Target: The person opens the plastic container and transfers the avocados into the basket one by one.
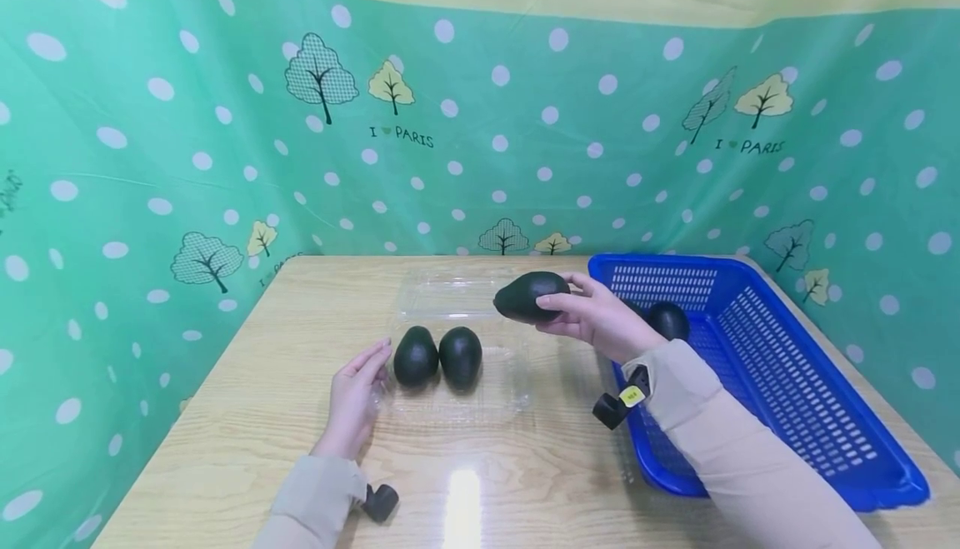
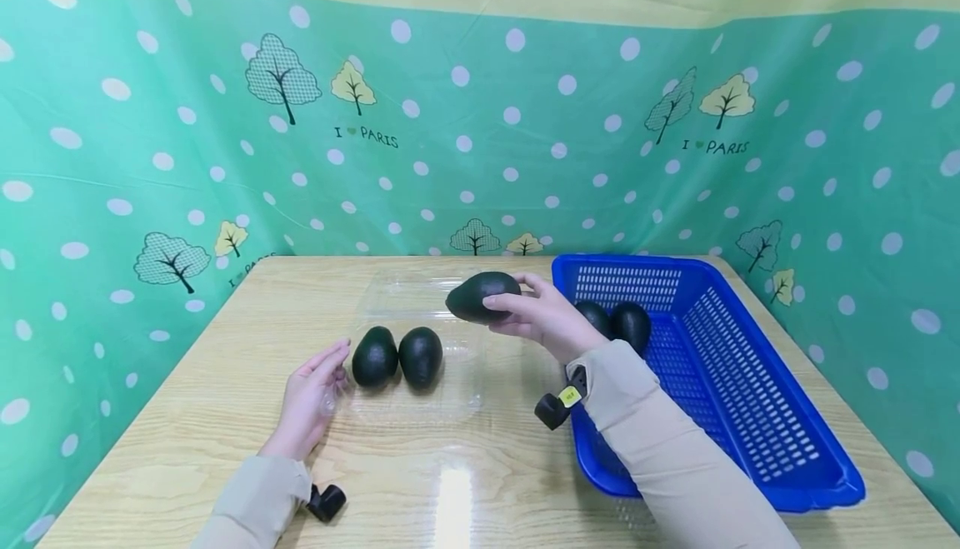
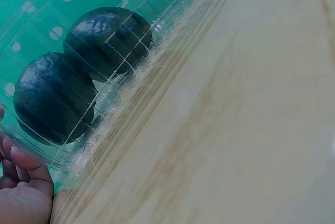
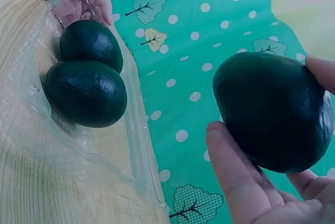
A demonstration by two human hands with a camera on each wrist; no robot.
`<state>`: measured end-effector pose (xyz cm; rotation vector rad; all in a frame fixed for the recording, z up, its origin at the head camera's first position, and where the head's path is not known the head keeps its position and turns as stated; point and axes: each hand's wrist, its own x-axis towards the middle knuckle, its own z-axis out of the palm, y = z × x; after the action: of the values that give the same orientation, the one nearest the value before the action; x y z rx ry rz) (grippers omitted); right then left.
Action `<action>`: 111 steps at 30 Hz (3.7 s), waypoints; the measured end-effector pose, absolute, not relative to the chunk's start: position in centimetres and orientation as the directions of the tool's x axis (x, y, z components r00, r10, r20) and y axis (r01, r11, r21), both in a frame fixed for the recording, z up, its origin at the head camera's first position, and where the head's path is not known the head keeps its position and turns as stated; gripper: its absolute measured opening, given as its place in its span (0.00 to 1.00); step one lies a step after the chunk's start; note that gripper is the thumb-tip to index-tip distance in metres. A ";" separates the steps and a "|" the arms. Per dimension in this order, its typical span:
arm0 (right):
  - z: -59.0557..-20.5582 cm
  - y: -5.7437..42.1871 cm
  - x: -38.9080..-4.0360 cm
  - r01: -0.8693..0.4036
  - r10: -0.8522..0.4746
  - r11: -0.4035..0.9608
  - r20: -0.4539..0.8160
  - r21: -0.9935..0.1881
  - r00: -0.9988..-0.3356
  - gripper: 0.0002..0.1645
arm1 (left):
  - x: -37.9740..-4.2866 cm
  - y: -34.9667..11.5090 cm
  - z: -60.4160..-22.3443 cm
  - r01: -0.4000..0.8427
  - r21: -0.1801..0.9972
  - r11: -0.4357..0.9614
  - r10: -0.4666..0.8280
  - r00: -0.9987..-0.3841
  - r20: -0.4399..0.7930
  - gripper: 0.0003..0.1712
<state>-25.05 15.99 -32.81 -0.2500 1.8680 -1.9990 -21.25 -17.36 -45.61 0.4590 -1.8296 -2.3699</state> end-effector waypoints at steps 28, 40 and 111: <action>-32.9 16.5 -25.0 0.135 -0.359 -0.183 -0.061 -0.974 -0.931 0.24 | -21.4 -17.5 -45.6 -0.092 0.956 -0.277 -0.266 -0.949 -0.169 0.27; -33.5 16.8 -25.1 0.110 -0.353 -0.231 -0.022 -0.967 -0.935 0.15 | -21.5 -17.4 -45.8 -0.080 0.951 -0.297 -0.285 -0.944 -0.168 0.20; -33.9 23.5 -24.8 0.101 -0.317 -0.247 -0.018 -0.964 -0.948 0.03 | -21.4 -17.4 -45.9 -0.085 0.959 -0.271 -0.284 -0.945 -0.164 0.26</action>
<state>-24.83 23.47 -33.86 -0.2620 1.7368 -2.2754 -21.42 -17.35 -45.86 0.4638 -1.8130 -2.3633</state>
